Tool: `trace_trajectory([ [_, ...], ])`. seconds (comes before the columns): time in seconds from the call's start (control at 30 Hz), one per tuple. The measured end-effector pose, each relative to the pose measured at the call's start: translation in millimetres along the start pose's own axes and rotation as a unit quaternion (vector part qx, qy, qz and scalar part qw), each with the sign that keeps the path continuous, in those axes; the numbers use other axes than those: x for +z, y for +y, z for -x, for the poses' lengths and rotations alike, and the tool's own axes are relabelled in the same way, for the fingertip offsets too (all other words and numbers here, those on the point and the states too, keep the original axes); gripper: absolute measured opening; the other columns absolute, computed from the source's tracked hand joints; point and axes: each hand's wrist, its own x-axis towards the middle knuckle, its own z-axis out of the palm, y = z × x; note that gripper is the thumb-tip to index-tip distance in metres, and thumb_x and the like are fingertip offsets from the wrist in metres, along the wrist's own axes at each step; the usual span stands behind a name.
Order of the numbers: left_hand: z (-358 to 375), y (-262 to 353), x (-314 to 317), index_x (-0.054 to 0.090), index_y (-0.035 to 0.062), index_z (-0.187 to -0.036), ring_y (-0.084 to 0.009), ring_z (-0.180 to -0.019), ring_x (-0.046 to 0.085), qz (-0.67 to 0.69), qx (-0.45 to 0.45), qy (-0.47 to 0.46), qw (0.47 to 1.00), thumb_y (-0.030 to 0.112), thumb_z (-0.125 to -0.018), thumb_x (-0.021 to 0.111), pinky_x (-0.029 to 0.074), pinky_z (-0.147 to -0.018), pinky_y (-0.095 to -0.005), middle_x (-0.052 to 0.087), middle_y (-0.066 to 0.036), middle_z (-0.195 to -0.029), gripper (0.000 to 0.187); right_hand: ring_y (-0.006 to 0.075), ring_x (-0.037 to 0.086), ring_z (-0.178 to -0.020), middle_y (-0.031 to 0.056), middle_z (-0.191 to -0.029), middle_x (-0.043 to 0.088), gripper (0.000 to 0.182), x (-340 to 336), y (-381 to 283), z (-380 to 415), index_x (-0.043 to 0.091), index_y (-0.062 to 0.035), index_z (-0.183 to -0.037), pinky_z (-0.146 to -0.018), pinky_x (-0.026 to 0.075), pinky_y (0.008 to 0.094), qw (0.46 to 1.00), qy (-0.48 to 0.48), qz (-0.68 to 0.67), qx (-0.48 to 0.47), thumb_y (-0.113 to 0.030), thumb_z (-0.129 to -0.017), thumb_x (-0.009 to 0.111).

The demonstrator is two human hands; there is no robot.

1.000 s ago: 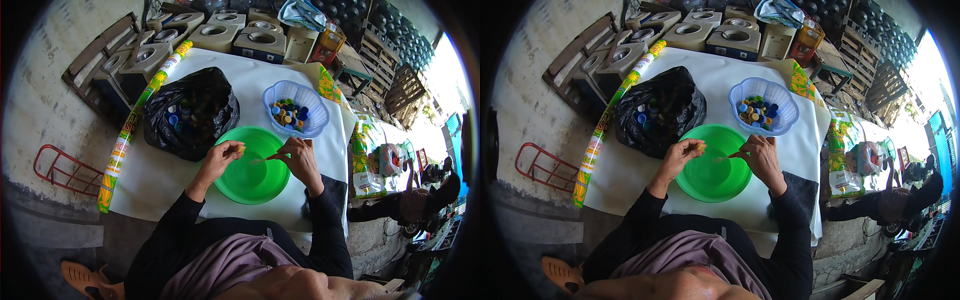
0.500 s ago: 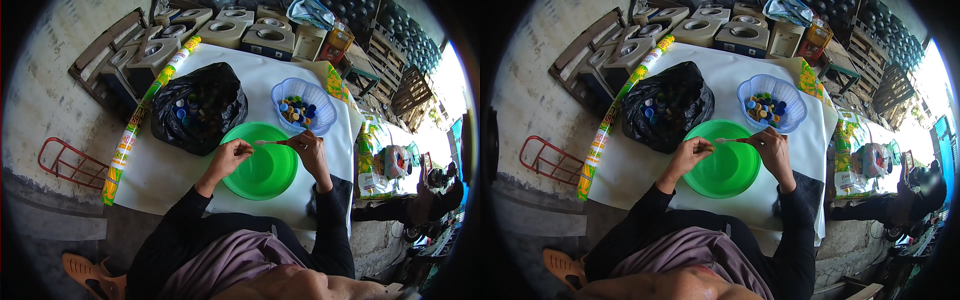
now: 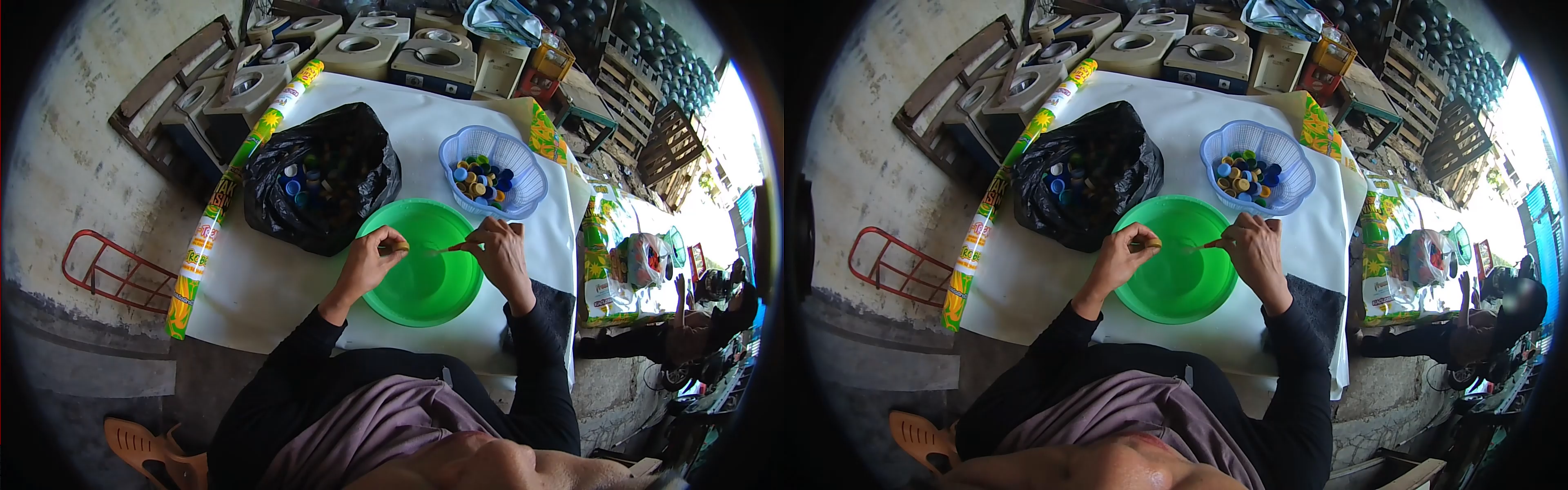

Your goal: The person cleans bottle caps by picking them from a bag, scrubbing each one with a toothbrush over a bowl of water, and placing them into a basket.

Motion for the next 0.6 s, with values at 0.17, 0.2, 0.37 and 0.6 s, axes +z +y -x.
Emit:
trace_trajectory([
  [0.17, 0.7, 3.7, -0.8, 0.065, -0.0017, -0.104, -0.0159, -0.097, 0.076, 0.0, -0.019, -0.003, 1.0, 0.0, -0.09, 0.08, 0.063, -0.086, -0.031, 0.076, -0.009, -0.1, 0.02, 0.0206, 0.063, -0.082, 0.0, -0.085, 0.066, 0.013, -4.9, -0.4, -2.2, 0.082, -0.0133, -0.087, -0.085, 0.035, 0.038, 0.998, 0.016, -0.052, 0.013, -0.026, -0.085, 0.082],
  [0.2, 0.8, 4.0, -0.2, 0.065, -0.0018, -0.104, -0.0159, -0.097, 0.076, 0.003, -0.016, -0.002, 1.0, 0.0, -0.09, 0.079, 0.063, -0.085, -0.0309, 0.076, -0.009, -0.1, 0.02, 0.0204, 0.063, -0.081, 0.0001, -0.086, 0.066, 0.013, -8.9, -2.4, -3.3, 0.082, -0.0133, -0.087, -0.085, 0.035, 0.0377, 0.995, 0.016, -0.089, 0.03, -0.026, -0.085, 0.081],
  [0.37, -0.3, 4.4, 0.8, 0.065, -0.0012, -0.105, -0.0154, -0.095, 0.075, -0.005, -0.012, -0.011, 1.0, 0.0, -0.09, 0.079, 0.063, -0.085, -0.031, 0.075, -0.008, -0.099, 0.021, 0.0192, 0.064, -0.078, 0.0003, -0.086, 0.068, 0.01, -5.8, -1.1, -2.4, 0.083, -0.0133, -0.088, -0.083, 0.036, 0.0361, 0.988, -0.002, -0.145, 0.047, -0.023, -0.086, 0.081],
  [0.6, 1.2, 1.7, -0.2, 0.064, -0.0013, -0.106, -0.0154, -0.094, 0.075, -0.019, 0.008, 0.005, 1.0, 0.001, -0.091, 0.079, 0.063, -0.085, -0.0314, 0.075, -0.008, -0.097, 0.021, 0.0195, 0.064, -0.081, 0.0001, -0.084, 0.066, 0.012, -5.2, -2.5, -3.2, 0.083, -0.0136, -0.087, -0.085, 0.036, 0.0373, 0.991, 0.02, -0.118, 0.055, -0.025, -0.086, 0.08],
])
